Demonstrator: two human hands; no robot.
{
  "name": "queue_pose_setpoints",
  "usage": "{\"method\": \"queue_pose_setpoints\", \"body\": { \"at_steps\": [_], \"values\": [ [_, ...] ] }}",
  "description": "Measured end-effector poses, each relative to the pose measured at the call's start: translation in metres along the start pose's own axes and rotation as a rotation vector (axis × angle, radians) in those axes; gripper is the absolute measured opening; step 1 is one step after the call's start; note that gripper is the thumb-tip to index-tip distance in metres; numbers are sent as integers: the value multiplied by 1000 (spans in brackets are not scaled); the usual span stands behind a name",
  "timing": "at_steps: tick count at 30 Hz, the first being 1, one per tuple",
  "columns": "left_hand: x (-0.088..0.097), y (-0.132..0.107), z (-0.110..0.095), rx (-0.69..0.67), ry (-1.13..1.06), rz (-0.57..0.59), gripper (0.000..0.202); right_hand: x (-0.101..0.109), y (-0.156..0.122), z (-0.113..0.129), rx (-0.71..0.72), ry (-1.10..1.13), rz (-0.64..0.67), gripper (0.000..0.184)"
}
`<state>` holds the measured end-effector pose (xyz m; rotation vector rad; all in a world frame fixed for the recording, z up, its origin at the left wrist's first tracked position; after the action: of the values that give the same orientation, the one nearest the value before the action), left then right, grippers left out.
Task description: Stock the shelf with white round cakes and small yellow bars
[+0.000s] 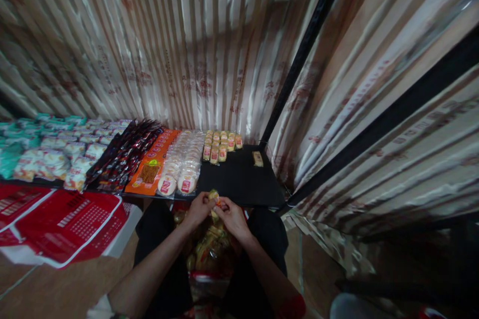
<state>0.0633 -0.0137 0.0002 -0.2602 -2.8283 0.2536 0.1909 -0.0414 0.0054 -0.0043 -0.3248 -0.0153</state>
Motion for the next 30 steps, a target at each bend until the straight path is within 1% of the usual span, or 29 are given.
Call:
{"method": "queue_pose_setpoints", "body": {
  "at_steps": [2, 5, 8, 11, 15, 18, 21, 25, 30],
  "values": [
    [1, 3, -11, -29, 99, -63, 22, 1, 7, 1, -1, 34, -47, 25],
    [3, 10, -27, -73, 289, -145, 15, 2, 15, 2, 6, 24, -121, 25],
    [4, 16, -36, -83, 440, -210, 15, 4, 23, 0, 33, 13, -173, 24],
    [2, 21, -41, -89, 498, -219, 20, 6, 29, -5, 45, 23, -198, 24],
    [-2, 26, -45, -94, 485, -266, 28, 7, 40, -11, 28, 32, -246, 21],
    [-4, 29, -44, -63, 426, -309, 33, 6, 48, -13, 0, 9, -282, 18],
    [-6, 31, -41, -23, 361, -296, 36, 4, 54, -13, -29, -36, -302, 18],
    [-8, 35, -40, -16, 273, -252, 40, 3, 61, -9, -64, -142, -294, 23],
    [-5, 43, -41, 3, 217, -304, 39, 0, 76, -6, -65, -187, -281, 22]
  ]
}}
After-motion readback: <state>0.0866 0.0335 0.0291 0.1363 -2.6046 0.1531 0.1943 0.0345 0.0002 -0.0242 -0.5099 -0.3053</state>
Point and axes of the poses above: each hand's wrist, its own y-axis towards the middle knuckle, its own x-axis out of the back of the hand, z = x × y, the point moved 5 cm from there along y, towards the middle knuckle, and after that the axes turned 2 degrees about y, right-handed, at the moved point
